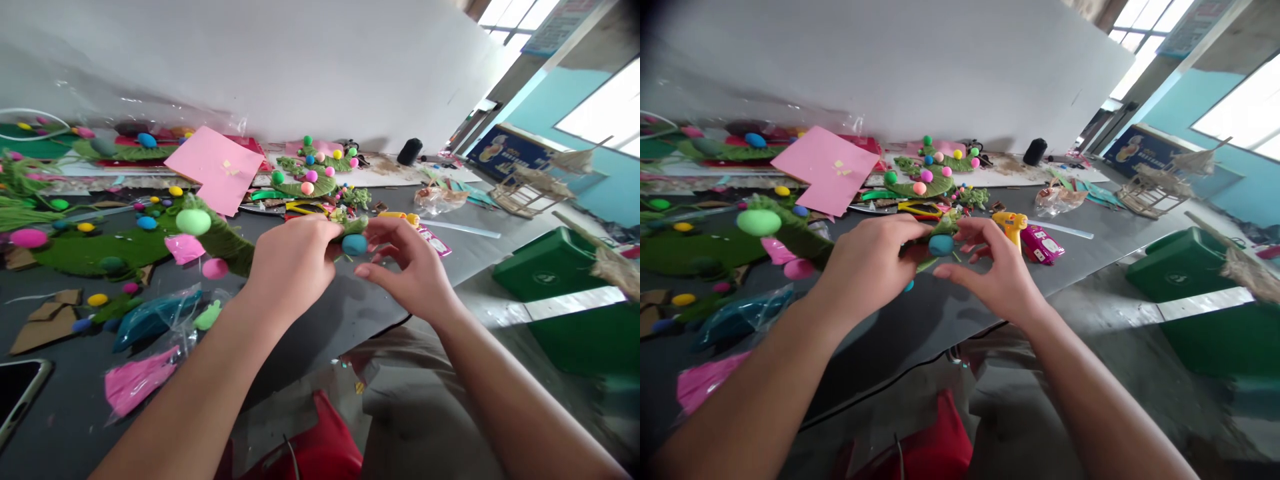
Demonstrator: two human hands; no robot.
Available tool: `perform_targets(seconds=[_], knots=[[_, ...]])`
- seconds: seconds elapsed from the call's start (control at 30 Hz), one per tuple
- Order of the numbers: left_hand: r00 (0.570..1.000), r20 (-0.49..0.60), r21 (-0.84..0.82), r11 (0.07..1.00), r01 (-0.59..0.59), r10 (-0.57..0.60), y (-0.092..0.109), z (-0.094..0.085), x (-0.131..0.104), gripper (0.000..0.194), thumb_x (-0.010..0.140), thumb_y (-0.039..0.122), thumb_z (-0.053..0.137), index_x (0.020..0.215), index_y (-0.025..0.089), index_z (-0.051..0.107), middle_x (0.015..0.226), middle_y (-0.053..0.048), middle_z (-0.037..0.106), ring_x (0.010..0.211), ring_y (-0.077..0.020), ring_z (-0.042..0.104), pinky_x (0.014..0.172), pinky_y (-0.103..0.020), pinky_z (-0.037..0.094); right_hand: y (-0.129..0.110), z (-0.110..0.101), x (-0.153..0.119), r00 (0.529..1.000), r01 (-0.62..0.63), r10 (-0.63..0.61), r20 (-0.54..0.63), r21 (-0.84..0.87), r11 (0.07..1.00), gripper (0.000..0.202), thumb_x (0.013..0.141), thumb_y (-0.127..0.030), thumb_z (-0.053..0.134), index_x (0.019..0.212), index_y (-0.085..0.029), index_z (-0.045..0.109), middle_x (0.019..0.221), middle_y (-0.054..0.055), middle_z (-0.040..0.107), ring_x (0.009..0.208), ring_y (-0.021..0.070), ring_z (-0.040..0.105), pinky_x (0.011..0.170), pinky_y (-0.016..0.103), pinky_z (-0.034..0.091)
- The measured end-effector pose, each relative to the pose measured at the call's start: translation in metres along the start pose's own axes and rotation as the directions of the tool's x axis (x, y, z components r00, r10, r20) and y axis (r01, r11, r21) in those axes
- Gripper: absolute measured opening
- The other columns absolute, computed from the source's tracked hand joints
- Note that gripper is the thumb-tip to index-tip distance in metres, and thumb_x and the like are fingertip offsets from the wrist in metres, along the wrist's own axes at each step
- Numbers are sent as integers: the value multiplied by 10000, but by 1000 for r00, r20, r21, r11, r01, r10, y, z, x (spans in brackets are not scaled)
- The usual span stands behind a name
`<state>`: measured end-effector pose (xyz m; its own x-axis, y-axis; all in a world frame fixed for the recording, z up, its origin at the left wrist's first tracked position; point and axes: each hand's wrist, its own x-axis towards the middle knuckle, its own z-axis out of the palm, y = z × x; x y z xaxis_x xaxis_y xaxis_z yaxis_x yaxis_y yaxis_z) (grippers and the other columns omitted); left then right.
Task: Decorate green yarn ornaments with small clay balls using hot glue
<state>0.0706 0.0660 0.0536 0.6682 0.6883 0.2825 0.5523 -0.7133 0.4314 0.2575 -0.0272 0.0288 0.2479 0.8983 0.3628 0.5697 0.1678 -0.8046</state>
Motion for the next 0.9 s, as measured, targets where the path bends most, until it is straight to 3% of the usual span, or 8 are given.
perform_targets(seconds=[0.13, 0.27, 0.47, 0.67, 0.7, 0.77, 0.83, 0.9], knots=[[993, 68, 43, 995, -95, 91, -3, -2, 0, 178, 913, 150, 544, 871, 239, 692, 915, -10, 761, 842, -250, 713, 602, -344, 314, -3, 0, 1, 996, -41, 33, 78, 95, 995, 475, 874, -468, 824, 1257, -240, 661, 1167, 65, 706, 1030, 204, 673, 841, 341, 571], [978, 194, 52, 994, -93, 81, -6, 1, 1, 147, 890, 132, 524, 824, 233, 609, 898, -26, 732, 809, -256, 696, 592, -342, 301, -4, 2, 3, 973, -181, 150, 174, 180, 967, 474, 872, -469, 827, 1245, -212, 690, 1050, 54, 727, 964, 188, 683, 820, 316, 562], [926, 377, 43, 999, -34, 16, -11, 10, 2, 148, 884, 119, 506, 867, 223, 610, 987, -61, 731, 861, -272, 705, 587, -343, 318, 0, 6, 3, 889, -406, 320, 328, 241, 881, 413, 850, -462, 843, 1124, -175, 728, 981, 49, 755, 849, 156, 678, 767, 288, 570], [885, 461, -24, 998, -62, 66, -12, 20, 3, 235, 926, 180, 545, 1066, 241, 724, 1094, -87, 764, 955, -268, 732, 708, -329, 450, 9, 5, -1, 819, -499, 431, 379, 99, 861, 449, 880, -536, 791, 1114, -160, 726, 842, 29, 731, 743, 147, 665, 726, 296, 567], [883, 464, -33, 998, -62, 70, -13, 21, 3, 250, 937, 200, 549, 1104, 249, 728, 1112, -88, 768, 967, -266, 735, 745, -328, 471, 12, 4, -2, 823, -484, 431, 370, 60, 873, 441, 904, -549, 758, 1111, -161, 727, 849, 38, 739, 747, 158, 674, 722, 308, 567], [881, 467, -38, 998, -58, 69, -13, 21, 3, 261, 949, 232, 551, 1139, 255, 729, 1135, -91, 772, 980, -269, 737, 787, -332, 493, 17, -1, -4, 874, -395, 389, 291, -38, 918, 431, 928, -559, 721, 1117, -172, 734, 913, 58, 759, 796, 184, 692, 737, 334, 568], [879, 472, -27, 998, -51, 58, -14, 20, 3, 248, 944, 244, 562, 1124, 255, 732, 1122, -92, 778, 971, -273, 740, 783, -336, 499, 21, -7, -7, 937, -259, 288, 200, -157, 953, 420, 904, -536, 761, 1148, -195, 743, 1030, 67, 768, 869, 203, 700, 768, 349, 564], [875, 483, -11, 999, -45, 45, -15, 19, 1, 237, 933, 241, 575, 1109, 256, 733, 1111, -90, 781, 958, -271, 742, 765, -334, 497, 23, -12, -9, 970, -114, 159, 186, -229, 967, 414, 869, -493, 817, 1169, -216, 749, 1123, 65, 760, 912, 208, 697, 785, 348, 561]])
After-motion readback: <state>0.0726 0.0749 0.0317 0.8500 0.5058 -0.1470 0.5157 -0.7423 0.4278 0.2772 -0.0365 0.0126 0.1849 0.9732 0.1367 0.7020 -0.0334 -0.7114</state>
